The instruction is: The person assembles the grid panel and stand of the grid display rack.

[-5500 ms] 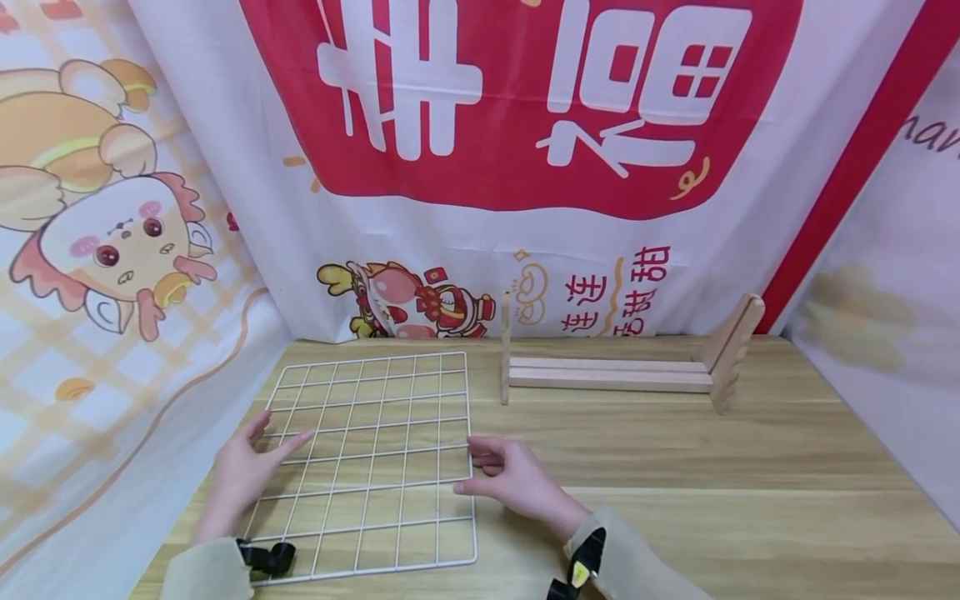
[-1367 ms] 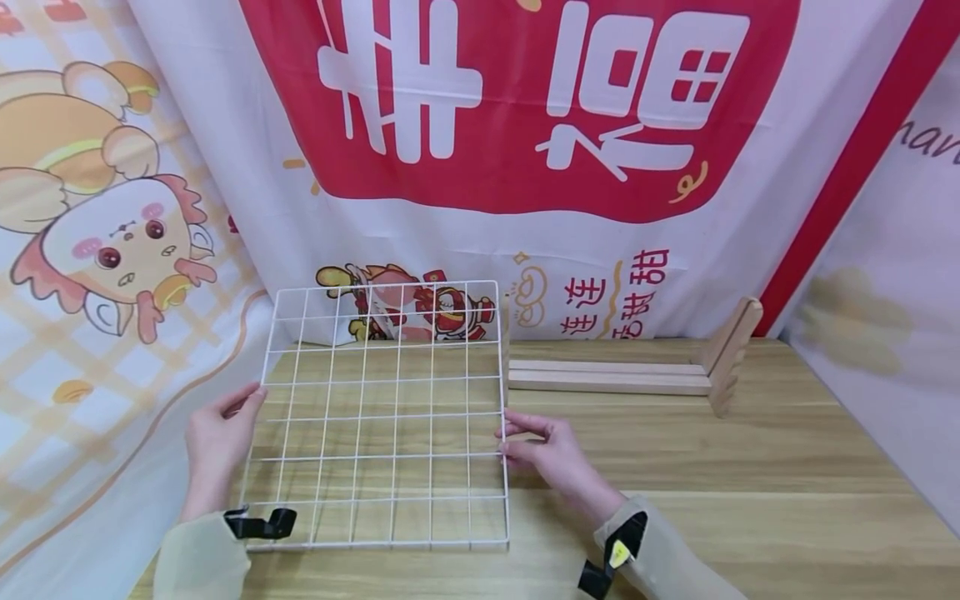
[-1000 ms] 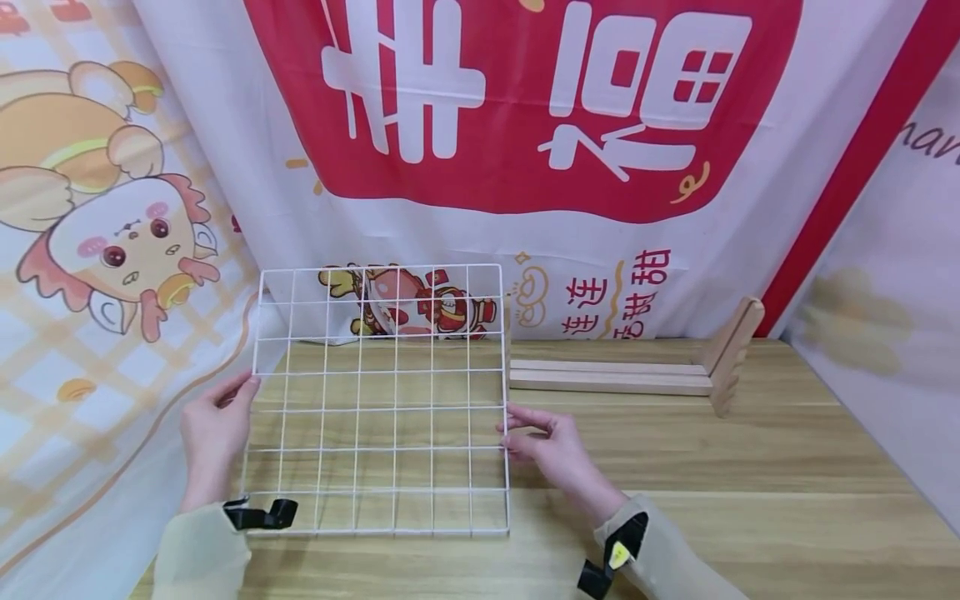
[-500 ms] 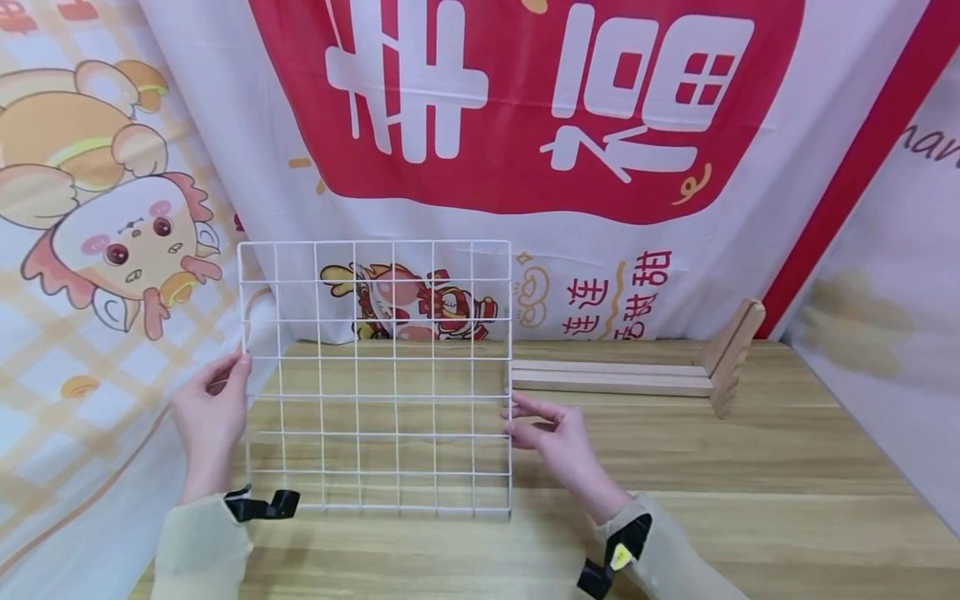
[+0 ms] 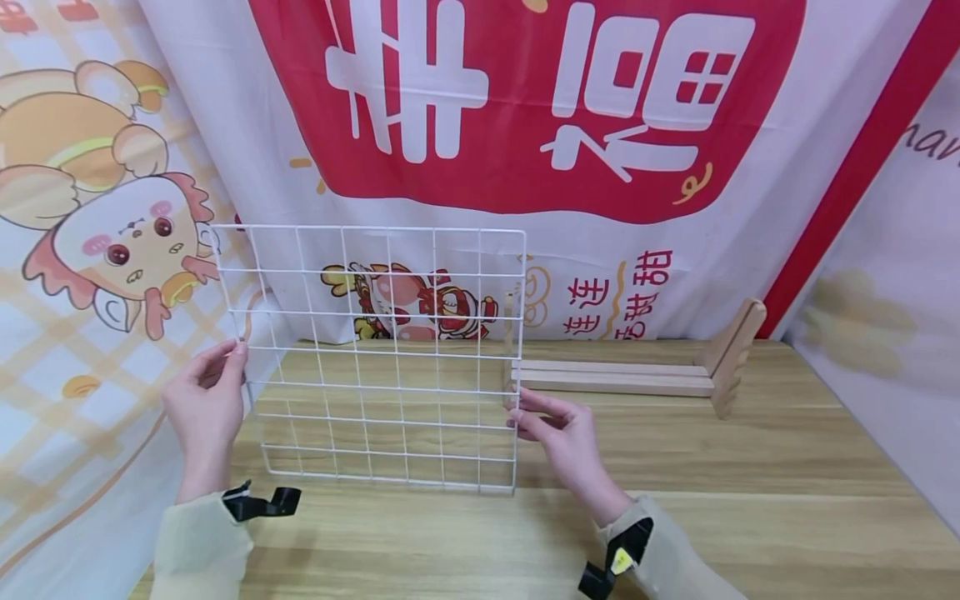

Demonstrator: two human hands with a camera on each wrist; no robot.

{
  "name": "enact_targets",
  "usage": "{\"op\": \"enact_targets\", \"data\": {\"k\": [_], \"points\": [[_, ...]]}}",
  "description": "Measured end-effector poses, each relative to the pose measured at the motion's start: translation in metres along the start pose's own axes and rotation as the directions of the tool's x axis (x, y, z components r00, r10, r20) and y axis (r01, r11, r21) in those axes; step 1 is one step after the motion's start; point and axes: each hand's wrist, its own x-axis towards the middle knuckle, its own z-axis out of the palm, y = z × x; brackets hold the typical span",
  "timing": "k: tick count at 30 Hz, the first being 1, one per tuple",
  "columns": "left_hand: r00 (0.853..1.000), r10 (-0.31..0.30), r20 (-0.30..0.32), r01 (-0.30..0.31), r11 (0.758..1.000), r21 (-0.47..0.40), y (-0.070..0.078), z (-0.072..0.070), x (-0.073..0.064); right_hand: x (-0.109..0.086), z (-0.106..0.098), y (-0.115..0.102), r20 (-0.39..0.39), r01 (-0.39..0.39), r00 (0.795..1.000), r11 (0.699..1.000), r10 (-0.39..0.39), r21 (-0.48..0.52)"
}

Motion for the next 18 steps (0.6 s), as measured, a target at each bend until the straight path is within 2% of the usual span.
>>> {"op": "enact_targets", "data": {"k": [4, 8, 12, 18], "points": [[1.000, -0.007, 0.009, 0.007, 0.998, -0.055, 0.0019, -0.0003, -0.0014, -0.0014, 0.0004, -0.0038, -0.001, 0.014, 1.000, 1.000, -0.014, -0.001], [1.000, 0.016, 0.006, -0.015, 0.993, -0.113, 0.0008, 0.0006, -0.0022, -0.0016, -0.0008, -0.0030, 0.011, 0.050, 0.999, 0.999, -0.050, -0.020], [0.999, 0.034, -0.003, -0.034, 0.990, -0.133, 0.0009, 0.0013, -0.0033, -0.0021, -0.0005, -0.0032, 0.011, 0.070, 0.998, 0.997, -0.069, -0.032], [0.999, 0.049, 0.002, -0.048, 0.988, -0.149, 0.0007, 0.0030, -0.0066, -0.0028, 0.0000, -0.0052, -0.012, 0.048, 0.999, 0.998, -0.048, -0.031]]}}
